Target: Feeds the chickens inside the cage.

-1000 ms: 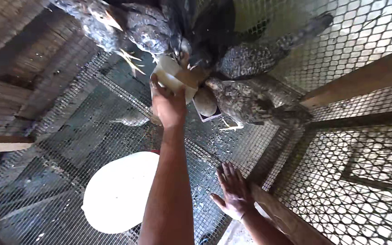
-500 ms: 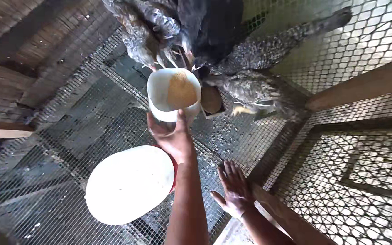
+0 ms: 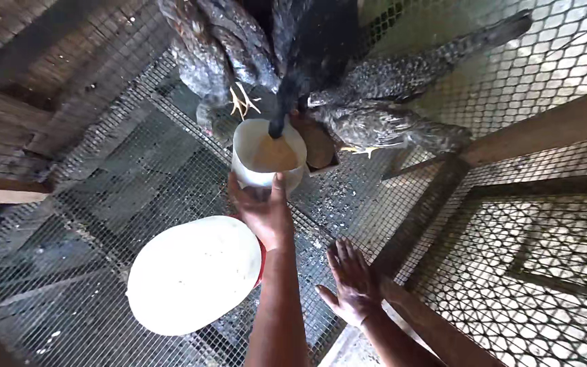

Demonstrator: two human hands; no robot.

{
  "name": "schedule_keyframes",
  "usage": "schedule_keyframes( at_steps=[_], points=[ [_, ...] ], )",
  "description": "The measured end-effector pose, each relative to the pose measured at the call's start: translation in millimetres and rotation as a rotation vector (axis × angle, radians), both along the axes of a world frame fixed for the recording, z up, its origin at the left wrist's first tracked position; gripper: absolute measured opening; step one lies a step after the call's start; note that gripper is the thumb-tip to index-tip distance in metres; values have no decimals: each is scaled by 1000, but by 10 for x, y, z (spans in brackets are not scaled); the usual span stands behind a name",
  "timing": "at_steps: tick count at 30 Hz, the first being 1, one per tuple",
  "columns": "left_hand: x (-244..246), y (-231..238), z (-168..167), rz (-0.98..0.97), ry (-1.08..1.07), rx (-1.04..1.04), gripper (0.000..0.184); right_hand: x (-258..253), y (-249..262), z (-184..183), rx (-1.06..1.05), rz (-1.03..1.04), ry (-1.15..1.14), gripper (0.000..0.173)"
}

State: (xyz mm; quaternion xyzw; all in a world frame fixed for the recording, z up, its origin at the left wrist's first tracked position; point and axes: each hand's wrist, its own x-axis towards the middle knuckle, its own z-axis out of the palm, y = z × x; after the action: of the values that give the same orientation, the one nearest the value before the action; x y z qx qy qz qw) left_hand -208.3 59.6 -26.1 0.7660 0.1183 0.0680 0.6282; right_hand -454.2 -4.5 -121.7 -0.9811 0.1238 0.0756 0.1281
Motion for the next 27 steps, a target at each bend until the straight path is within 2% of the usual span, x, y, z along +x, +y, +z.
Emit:
schedule_keyframes(
  at_steps=[5, 13, 17, 22, 27],
  points=[
    [298, -139, 170, -168, 39, 195, 92, 10, 8, 28, 12, -5, 22, 100],
    [1082, -525, 364, -445, 10, 741, 94, 3, -2, 25, 16, -8, 44, 101],
    [1258, -658, 430, -534, -73, 861, 92, 15, 1, 64, 37, -15, 64, 102],
    [1252, -780, 429, -622, -211, 1004, 88, 9, 4, 72, 46, -29, 55, 100],
    [1168, -756, 447, -607, -208, 983, 87, 8, -5, 93, 55, -21, 74, 100]
  ],
)
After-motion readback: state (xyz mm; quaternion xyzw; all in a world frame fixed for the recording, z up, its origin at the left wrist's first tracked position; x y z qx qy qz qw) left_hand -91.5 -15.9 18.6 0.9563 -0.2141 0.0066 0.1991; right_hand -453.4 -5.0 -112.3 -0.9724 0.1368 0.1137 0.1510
